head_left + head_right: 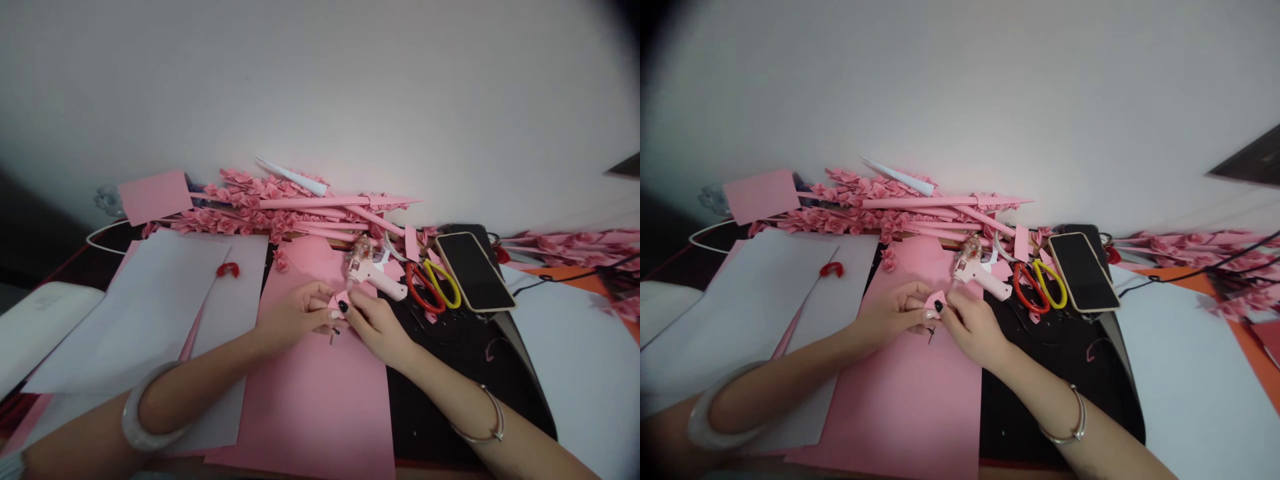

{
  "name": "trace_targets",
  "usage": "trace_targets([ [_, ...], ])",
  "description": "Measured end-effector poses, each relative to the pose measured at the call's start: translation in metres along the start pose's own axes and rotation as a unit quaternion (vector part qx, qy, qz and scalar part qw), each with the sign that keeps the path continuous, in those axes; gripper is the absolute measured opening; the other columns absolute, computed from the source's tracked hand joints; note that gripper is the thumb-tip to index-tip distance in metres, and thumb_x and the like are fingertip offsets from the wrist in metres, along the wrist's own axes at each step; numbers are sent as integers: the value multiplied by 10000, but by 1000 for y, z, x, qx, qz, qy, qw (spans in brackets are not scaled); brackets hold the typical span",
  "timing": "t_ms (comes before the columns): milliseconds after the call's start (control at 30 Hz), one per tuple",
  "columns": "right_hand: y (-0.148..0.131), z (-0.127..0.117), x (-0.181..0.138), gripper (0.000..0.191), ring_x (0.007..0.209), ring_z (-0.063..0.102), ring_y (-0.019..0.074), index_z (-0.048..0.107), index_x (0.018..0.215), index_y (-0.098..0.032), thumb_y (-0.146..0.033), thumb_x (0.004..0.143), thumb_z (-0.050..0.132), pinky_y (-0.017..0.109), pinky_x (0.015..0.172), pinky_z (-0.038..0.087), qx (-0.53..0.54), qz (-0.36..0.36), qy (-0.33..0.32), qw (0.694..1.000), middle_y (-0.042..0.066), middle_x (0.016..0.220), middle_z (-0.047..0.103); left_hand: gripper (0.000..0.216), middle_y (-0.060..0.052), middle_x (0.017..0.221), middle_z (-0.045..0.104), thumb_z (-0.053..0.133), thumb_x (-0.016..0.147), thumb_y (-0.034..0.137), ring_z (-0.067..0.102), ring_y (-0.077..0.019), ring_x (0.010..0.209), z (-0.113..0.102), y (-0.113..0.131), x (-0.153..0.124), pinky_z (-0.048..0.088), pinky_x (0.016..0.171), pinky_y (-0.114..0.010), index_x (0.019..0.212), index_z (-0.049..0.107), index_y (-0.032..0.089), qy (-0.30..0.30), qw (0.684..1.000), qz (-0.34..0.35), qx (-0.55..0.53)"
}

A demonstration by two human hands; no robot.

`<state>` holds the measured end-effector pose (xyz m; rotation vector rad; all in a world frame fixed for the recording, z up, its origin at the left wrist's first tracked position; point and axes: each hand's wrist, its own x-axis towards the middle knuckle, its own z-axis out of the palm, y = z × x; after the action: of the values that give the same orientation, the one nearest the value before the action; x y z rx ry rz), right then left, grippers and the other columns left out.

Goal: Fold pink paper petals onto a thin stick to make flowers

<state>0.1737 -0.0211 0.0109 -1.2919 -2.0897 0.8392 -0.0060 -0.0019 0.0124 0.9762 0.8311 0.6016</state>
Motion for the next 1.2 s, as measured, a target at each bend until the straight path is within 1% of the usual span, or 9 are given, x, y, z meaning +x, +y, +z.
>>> trace_targets([
  [133,-1,-1,0,303,517,348,103,366,629,-194,-218,930,378,246,512,269,-6,-27,-13,1000,-48,560,357,206,-20,734,701,656,763,207,691,-164,702,2,0,1,536,658,-286,927,538,166,2,1000,-5,14],
  [267,-2,-1,0,300,491,339,99,349,616,-198,-190,914,385,244,492,257,-12,-39,1,999,-54,536,344,97,-32,737,698,616,781,198,683,-155,687,4,2,0,536,656,-282,763,535,149,-7,999,5,38],
  [367,-1,-1,-1,277,491,343,101,341,636,-202,-176,911,371,243,494,262,-18,-37,-2,999,-52,547,360,108,-41,749,699,593,796,210,680,-155,689,4,3,-2,533,651,-286,727,540,145,-16,999,4,44],
  [567,2,0,-3,218,517,371,115,348,698,-207,-156,910,340,247,508,287,-19,-43,-20,999,-36,599,405,170,-49,755,711,627,789,280,686,-170,708,-1,0,1,523,660,-295,720,537,153,-24,999,11,37],
  [733,3,1,-2,221,533,391,121,360,711,-208,-151,920,324,248,522,323,7,-52,20,998,-27,618,413,187,-65,802,719,626,794,302,689,-163,727,-4,-1,2,523,674,-290,749,528,150,-25,1000,8,13],
  [900,3,1,-3,176,542,428,116,452,728,-196,-148,893,415,240,522,349,-3,-39,117,992,-18,628,469,178,-51,768,711,621,788,305,682,-151,627,-3,4,0,510,624,-275,783,527,155,-30,999,-7,-17],
  [1000,3,1,-4,140,517,451,109,519,746,-190,-157,874,473,235,507,367,-23,-36,161,986,-19,617,513,161,-70,759,723,607,767,295,690,-183,623,-4,5,0,501,604,-285,777,518,161,-28,997,-16,-67],
  [1100,4,1,-5,104,546,519,121,562,781,-190,-153,860,506,245,529,417,-30,-64,164,984,0,646,582,200,-100,793,736,580,755,320,703,-221,702,-7,4,1,505,633,-300,863,560,153,-27,991,-26,-127],
  [1200,4,1,-4,95,632,583,146,572,830,-196,-136,861,505,269,591,464,-19,-96,140,985,28,718,627,277,-105,828,738,560,791,387,704,-223,770,-8,2,3,507,681,-295,921,589,145,-17,991,-26,-133],
])
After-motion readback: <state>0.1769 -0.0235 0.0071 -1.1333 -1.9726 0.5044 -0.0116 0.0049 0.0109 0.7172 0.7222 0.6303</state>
